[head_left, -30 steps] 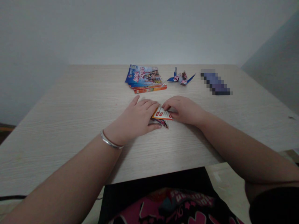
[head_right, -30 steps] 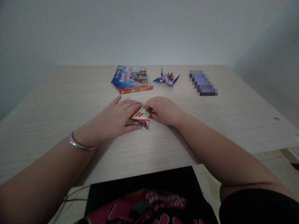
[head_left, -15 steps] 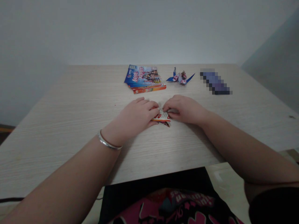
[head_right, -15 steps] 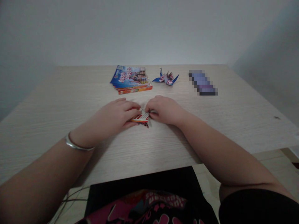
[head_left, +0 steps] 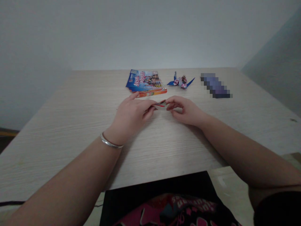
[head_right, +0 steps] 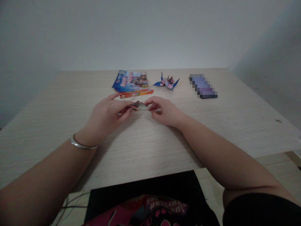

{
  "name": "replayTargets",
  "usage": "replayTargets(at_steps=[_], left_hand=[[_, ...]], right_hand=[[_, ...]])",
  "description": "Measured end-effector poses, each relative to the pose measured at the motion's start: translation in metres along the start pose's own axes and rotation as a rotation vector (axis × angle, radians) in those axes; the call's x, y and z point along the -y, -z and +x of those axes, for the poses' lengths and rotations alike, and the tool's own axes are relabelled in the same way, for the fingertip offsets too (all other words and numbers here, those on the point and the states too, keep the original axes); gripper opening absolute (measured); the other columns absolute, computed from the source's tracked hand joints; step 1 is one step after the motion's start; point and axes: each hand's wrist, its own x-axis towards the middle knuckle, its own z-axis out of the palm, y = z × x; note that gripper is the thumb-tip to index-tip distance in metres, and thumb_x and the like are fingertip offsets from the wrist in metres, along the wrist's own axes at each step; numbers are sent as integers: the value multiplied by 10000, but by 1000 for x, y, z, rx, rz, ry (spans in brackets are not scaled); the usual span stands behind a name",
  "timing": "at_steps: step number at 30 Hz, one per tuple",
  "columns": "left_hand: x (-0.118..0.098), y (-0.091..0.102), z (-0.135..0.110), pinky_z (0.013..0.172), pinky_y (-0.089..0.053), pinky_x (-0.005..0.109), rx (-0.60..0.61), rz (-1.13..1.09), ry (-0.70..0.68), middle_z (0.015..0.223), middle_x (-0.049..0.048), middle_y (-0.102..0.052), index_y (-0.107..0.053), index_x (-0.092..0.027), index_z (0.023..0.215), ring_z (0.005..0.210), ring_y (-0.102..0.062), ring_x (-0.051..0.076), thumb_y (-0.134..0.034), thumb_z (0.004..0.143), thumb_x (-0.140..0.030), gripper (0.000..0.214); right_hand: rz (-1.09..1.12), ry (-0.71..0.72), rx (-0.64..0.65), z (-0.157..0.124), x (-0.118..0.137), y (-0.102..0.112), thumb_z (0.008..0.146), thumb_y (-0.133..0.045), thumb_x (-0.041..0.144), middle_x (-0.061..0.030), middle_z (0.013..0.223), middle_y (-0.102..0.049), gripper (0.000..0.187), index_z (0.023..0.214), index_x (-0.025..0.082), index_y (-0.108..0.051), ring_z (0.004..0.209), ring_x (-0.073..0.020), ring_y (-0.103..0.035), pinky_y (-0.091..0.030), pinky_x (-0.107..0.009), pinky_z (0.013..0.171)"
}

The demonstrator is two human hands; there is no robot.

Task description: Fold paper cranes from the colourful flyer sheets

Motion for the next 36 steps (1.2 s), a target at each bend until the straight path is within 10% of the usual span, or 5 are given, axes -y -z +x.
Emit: replayTargets(at_steps=[12, 17, 36], left_hand=[[-9, -3, 0, 1080, -501, 463, -197, -251, 29, 1273, 69, -751, -661, -233, 1259, 1191, -681, 246, -606, 997, -328, 284], [-16, 5, 0, 957, -565, 429, -279, -261, 16, 1068, 41, -789, -722, -254, 1089, 1033, -724, 227, -644, 1004, -333, 140], [-10, 2, -5, 906, -585, 396, -381, -317, -6, 1049, 26, -785, -716, -255, 990, 1001, -725, 196, -669, 999, -292, 61]], right_hand=[[-218, 179, -317, 3, 28, -9, 898, -688, 264, -17, 905, -747, 70, 944, 240, -735, 800, -172, -660, -555, -323, 713], [-440, 213, -310, -1, 36, -10, 947, -678, 305, -32, 944, -766, 89, 970, 247, -741, 855, -189, -673, -544, -359, 829], [-210, 221, -385, 0, 33, -17, 913, -700, 303, -14, 916, -727, 72, 952, 247, -724, 821, -156, -658, -534, -274, 604]])
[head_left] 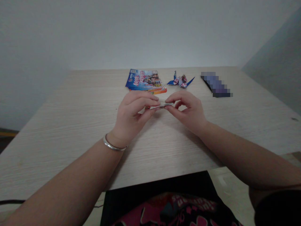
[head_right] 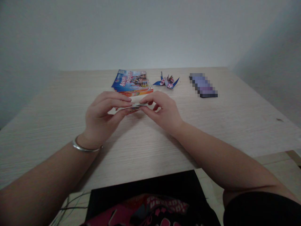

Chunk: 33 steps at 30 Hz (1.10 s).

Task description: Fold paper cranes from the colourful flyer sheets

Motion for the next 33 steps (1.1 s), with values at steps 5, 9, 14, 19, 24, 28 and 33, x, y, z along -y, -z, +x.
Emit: replayTargets(at_steps=[5, 9, 14, 19, 24, 28, 33], left_hand=[[1, 0, 3, 927, -537, 424, 35, 138, -57, 997, 46, -781, -717, -233, 977, 988, -717, 216, -604, 1022, -293, 136], [1, 1, 4, 843, -508, 425, 159, 269, -33, 934, 46, -760, -755, -263, 1043, 910, -688, 235, -577, 1026, -351, 199], [3, -1, 2, 780, -462, 408, 233, 332, -78, 878, 42, -716, -746, -317, 1253, 818, -618, 218, -556, 1043, -363, 286], [11, -4, -1, 782, -459, 377, 222, 286, -77, 882, 30, -696, -750, -352, 1264, 815, -606, 195, -572, 1025, -290, 304], [13, -5, -3, 790, -474, 364, 251, 251, -71, 923, 36, -720, -772, -330, 1209, 838, -627, 186, -580, 1022, -296, 270], [14, -5, -2, 783, -490, 352, 266, 195, -103, 966, 51, -735, -770, -285, 1206, 873, -647, 188, -539, 1045, -312, 282], [15, -7, -4, 752, -498, 324, 253, 153, -112, 980, 55, -731, -778, -250, 1180, 838, -645, 171, -560, 1029, -261, 265]], right_hand=[[-120, 142, -99, 2, 3, 6, 926, -705, 300, -15, 898, -748, 33, 932, 280, -731, 883, -208, -684, -542, -420, 860], [-167, 142, -43, 3, 4, 6, 922, -697, 332, -14, 914, -754, 51, 926, 303, -739, 903, -233, -689, -504, -472, 936], [-117, 195, 2, 3, 4, 3, 925, -707, 334, -4, 896, -765, 66, 873, 300, -728, 900, -216, -695, -499, -440, 911], [-122, 145, 40, 2, 4, 2, 925, -705, 371, -7, 892, -766, 83, 913, 292, -728, 892, -219, -687, -496, -439, 909], [-98, 143, 45, 1, 2, 3, 923, -711, 381, -1, 880, -772, 103, 876, 289, -712, 889, -215, -699, -497, -447, 928], [-67, 161, 19, 2, 2, 1, 922, -718, 342, 6, 843, -775, 102, 835, 288, -715, 854, -208, -704, -507, -444, 908], [-1, 166, 12, 2, -1, 0, 909, -752, 357, 12, 803, -777, 140, 795, 282, -720, 819, -196, -707, -515, -421, 875]])
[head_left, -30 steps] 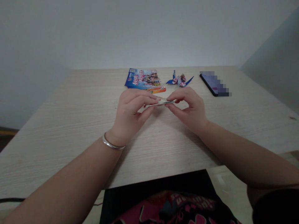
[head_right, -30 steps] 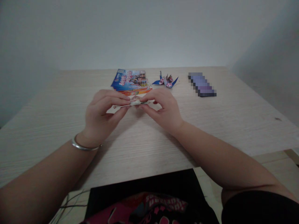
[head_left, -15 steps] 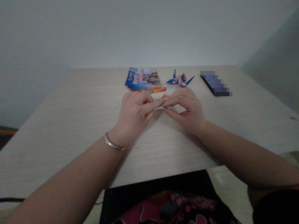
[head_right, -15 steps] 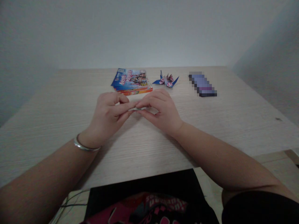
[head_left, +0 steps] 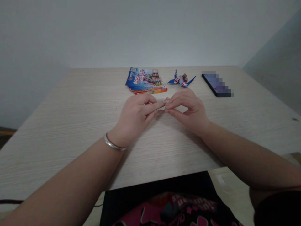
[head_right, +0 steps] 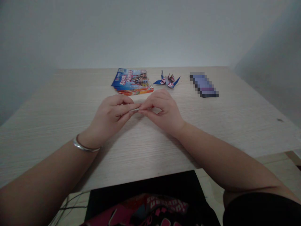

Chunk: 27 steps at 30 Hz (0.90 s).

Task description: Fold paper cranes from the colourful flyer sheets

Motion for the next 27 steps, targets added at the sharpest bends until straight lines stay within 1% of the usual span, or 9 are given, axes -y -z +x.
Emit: replayTargets(at_steps=[4, 6, 9, 13, 15, 17, 21, 24, 27], left_hand=[[-2, 0, 0, 784, -519, 338, 22, 21, 30, 1015, 73, -726, -756, -225, 1221, 883, -653, 190, -553, 1030, -290, 286], [-3, 1, 0, 799, -526, 353, 58, 51, 26, 1050, 93, -727, -736, -205, 1259, 916, -658, 209, -529, 1044, -322, 320], [-4, 2, 1, 808, -520, 375, 123, 115, -6, 1083, 100, -734, -739, -206, 1246, 941, -666, 233, -492, 1066, -343, 335], [-3, 3, 2, 803, -501, 361, 148, 145, -9, 1079, 84, -741, -741, -228, 1236, 944, -671, 227, -513, 1068, -375, 319], [-3, 4, 3, 804, -496, 350, 156, 153, 2, 1080, 83, -741, -735, -236, 1249, 947, -672, 219, -525, 1065, -365, 307], [-4, 5, 3, 806, -495, 351, 166, 162, 19, 1079, 87, -742, -732, -231, 1257, 953, -675, 221, -538, 1060, -359, 305], [-7, 6, 4, 778, -491, 364, 175, 161, 26, 1071, 86, -753, -744, -226, 1249, 945, -687, 240, -558, 1049, -378, 313], [-7, 7, 4, 758, -485, 353, 180, 155, 35, 1068, 67, -767, -748, -243, 1242, 923, -691, 229, -565, 1045, -340, 286], [-7, 7, 5, 748, -483, 351, 169, 146, 44, 1065, 67, -774, -750, -230, 1237, 908, -695, 226, -573, 1038, -315, 279]], right_hand=[[15, -27, 44, 1, -2, 1, 920, -730, 399, 13, 791, -773, 190, 768, 286, -722, 811, -194, -705, -515, -419, 873], [24, -8, 73, 2, -2, 1, 925, -722, 399, 19, 798, -775, 190, 770, 290, -727, 817, -188, -705, -511, -413, 876], [12, 4, 97, 2, -1, 1, 928, -722, 388, 21, 800, -775, 170, 792, 288, -738, 813, -184, -699, -504, -408, 879], [8, 28, 21, 0, -2, -1, 907, -754, 292, 15, 828, -780, 80, 839, 261, -725, 807, -175, -694, -501, -388, 854], [16, 61, -13, 0, -3, -1, 894, -765, 264, 19, 820, -776, 82, 834, 256, -710, 802, -173, -694, -500, -380, 833], [15, 84, -7, 0, -5, -1, 893, -761, 263, 24, 800, -771, 105, 808, 256, -699, 790, -175, -696, -498, -386, 837], [-7, 74, 50, 1, -4, 0, 894, -751, 278, 25, 807, -772, 108, 797, 267, -705, 802, -182, -701, -499, -399, 854], [-15, 91, 13, 1, -3, 0, 898, -748, 260, 27, 824, -773, 79, 831, 269, -707, 820, -179, -699, -499, -389, 848], [-56, 76, -2, 1, -3, 0, 914, -718, 264, 24, 821, -765, 85, 834, 266, -690, 825, -183, -693, -495, -394, 843]])
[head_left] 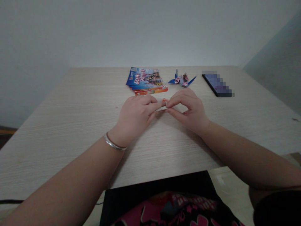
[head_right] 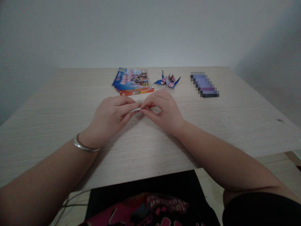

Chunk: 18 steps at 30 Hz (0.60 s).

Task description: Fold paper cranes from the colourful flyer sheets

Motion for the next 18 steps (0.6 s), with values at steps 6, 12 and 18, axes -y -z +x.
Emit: replayTargets(at_steps=[6, 12, 18], left_hand=[[0, 0, 0, 744, -469, 355, -8, 15, 8, 1063, 74, -779, -759, -232, 1222, 923, -702, 233, -575, 1030, -308, 276], [0, 1, 0, 743, -464, 350, -25, 35, 10, 1061, 65, -784, -766, -247, 1209, 923, -705, 228, -556, 1031, -278, 277], [0, 3, 2, 725, -466, 349, -30, 45, 22, 1044, 55, -785, -767, -255, 1227, 900, -707, 227, -559, 1019, -240, 295]], right_hand=[[-30, 19, 22, 1, -1, 1, 937, -704, 283, 19, 826, -764, 118, 825, 259, -675, 831, -182, -689, -498, -389, 839], [-75, 37, 8, -1, -5, 1, 934, -701, 268, 16, 839, -762, 114, 823, 262, -676, 841, -185, -692, -498, -395, 852], [-154, 69, 5, -2, -12, 2, 930, -725, 296, -2, 840, -753, 101, 848, 253, -685, 857, -201, -682, -502, -395, 843]])
